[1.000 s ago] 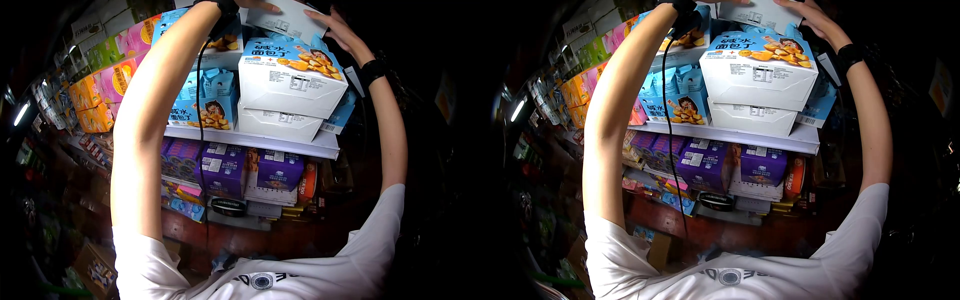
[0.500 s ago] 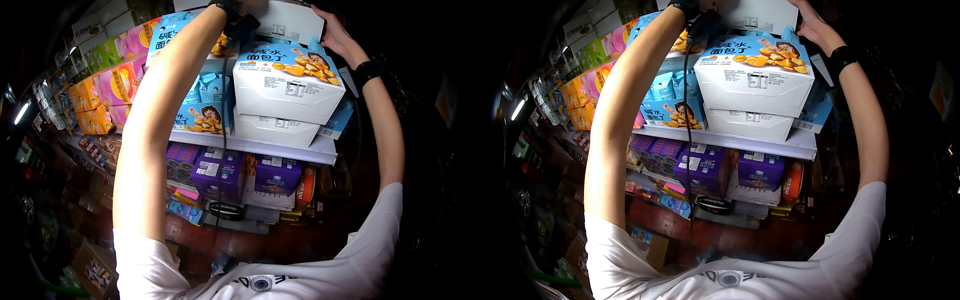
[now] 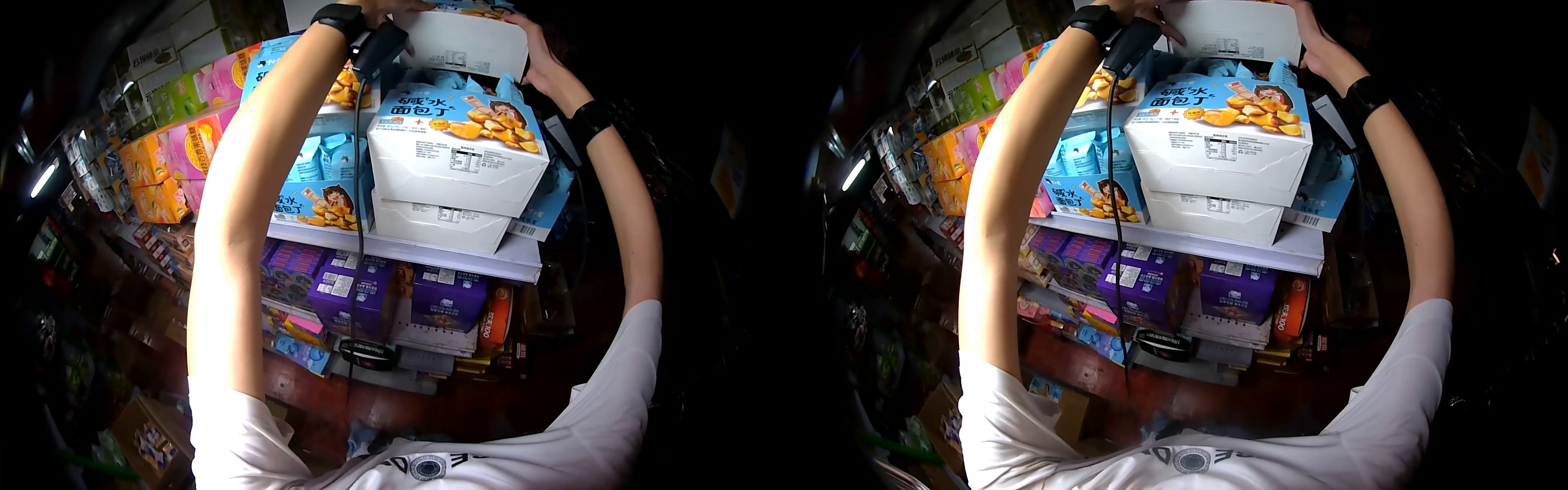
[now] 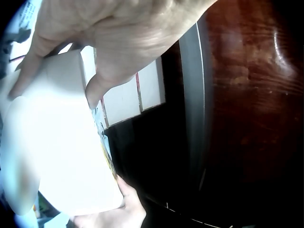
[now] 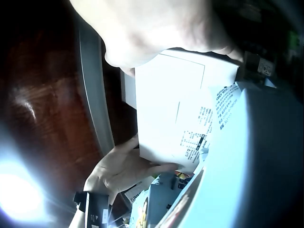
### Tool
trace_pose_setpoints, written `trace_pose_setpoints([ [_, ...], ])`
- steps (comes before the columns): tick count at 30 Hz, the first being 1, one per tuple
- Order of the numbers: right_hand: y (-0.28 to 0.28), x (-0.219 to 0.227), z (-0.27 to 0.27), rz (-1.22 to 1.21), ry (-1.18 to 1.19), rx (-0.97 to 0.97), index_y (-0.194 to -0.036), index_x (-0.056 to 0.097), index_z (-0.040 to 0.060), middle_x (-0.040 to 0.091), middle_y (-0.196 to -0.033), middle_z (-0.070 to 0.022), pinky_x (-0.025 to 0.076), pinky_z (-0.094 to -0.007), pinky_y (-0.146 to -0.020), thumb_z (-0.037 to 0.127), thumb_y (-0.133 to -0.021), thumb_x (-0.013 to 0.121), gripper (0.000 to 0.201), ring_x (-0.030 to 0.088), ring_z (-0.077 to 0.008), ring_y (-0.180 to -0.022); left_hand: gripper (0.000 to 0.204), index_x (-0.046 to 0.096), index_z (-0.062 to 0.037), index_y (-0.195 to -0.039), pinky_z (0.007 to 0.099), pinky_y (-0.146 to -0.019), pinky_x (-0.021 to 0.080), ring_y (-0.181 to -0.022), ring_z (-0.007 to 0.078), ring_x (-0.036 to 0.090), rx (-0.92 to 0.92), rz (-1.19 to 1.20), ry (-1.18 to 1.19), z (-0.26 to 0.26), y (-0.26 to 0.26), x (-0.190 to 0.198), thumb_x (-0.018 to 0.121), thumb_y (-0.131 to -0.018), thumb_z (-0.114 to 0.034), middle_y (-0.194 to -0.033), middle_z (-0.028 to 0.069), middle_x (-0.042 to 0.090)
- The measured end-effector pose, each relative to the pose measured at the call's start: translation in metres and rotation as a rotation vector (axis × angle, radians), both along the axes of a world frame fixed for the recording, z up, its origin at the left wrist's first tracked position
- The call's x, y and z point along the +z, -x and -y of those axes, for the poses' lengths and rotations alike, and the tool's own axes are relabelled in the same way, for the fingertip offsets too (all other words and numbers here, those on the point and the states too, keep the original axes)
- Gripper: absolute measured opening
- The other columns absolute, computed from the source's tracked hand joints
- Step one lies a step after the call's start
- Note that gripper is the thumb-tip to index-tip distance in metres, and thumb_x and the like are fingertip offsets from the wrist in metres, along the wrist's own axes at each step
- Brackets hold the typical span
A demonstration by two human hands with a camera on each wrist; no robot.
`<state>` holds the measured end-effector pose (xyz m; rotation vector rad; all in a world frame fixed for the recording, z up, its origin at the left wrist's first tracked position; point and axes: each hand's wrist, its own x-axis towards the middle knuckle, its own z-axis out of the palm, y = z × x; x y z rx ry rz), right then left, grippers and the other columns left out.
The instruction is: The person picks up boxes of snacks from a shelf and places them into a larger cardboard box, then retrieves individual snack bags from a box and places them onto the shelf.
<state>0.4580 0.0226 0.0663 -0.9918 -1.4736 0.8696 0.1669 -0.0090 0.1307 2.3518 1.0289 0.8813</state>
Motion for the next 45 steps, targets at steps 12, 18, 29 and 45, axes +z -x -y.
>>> trace_pose_setpoints([
  [12,0.001,-0.01,0.039,-0.136,-0.246,0.021,-0.15,0.049,0.0153,0.057,-0.142,-0.0113,0.042,-0.0481,-0.106,0.063,-0.095,0.053,0.074,0.051,-0.0245,-0.133,0.038,0.058,0.0076,-0.136,0.0446,-0.087,0.06,-0.118,0.0327,0.061,-0.338,0.336,0.058,-0.002,0.02,-0.02,0.052,-0.105,-0.013,-0.139,0.0192,0.059],
  [18,0.008,0.013,0.089,-0.26,-0.241,0.243,-0.134,0.062,0.0059,0.069,-0.129,-0.0135,0.053,-0.0446,-0.102,0.047,-0.097,0.049,0.057,0.066,-0.0287,-0.119,0.074,0.028,0.0111,-0.15,0.0478,-0.099,0.051,-0.129,0.0348,0.054,-0.283,0.441,-0.004,0.075,0.004,-0.01,0.07,-0.097,-0.02,-0.147,0.0263,0.05],
  [29,-0.091,0.006,0.065,-0.474,-0.357,0.017,-0.138,0.061,0.0206,0.057,-0.141,-0.0084,0.046,-0.0443,-0.105,0.05,-0.1,0.053,0.049,0.055,-0.0245,-0.127,0.072,0.037,0.0112,-0.145,0.0431,-0.104,0.052,-0.13,0.0356,0.053,-0.319,0.142,-0.045,0.082,-0.038,0.025,0.068,-0.099,-0.034,-0.14,0.0302,0.049],
  [45,-0.125,0.007,-0.008,-0.479,-0.451,0.201,-0.139,0.062,0.0138,0.057,-0.143,-0.0074,0.041,-0.0378,-0.112,0.041,-0.104,0.05,0.047,0.053,-0.0221,-0.134,0.072,0.062,-0.0048,-0.139,0.0442,-0.093,0.06,-0.114,0.0374,0.069,0.476,-0.97,-0.027,-0.034,-0.109,-0.023,0.071,-0.089,-0.055,-0.148,0.0235,0.054],
])
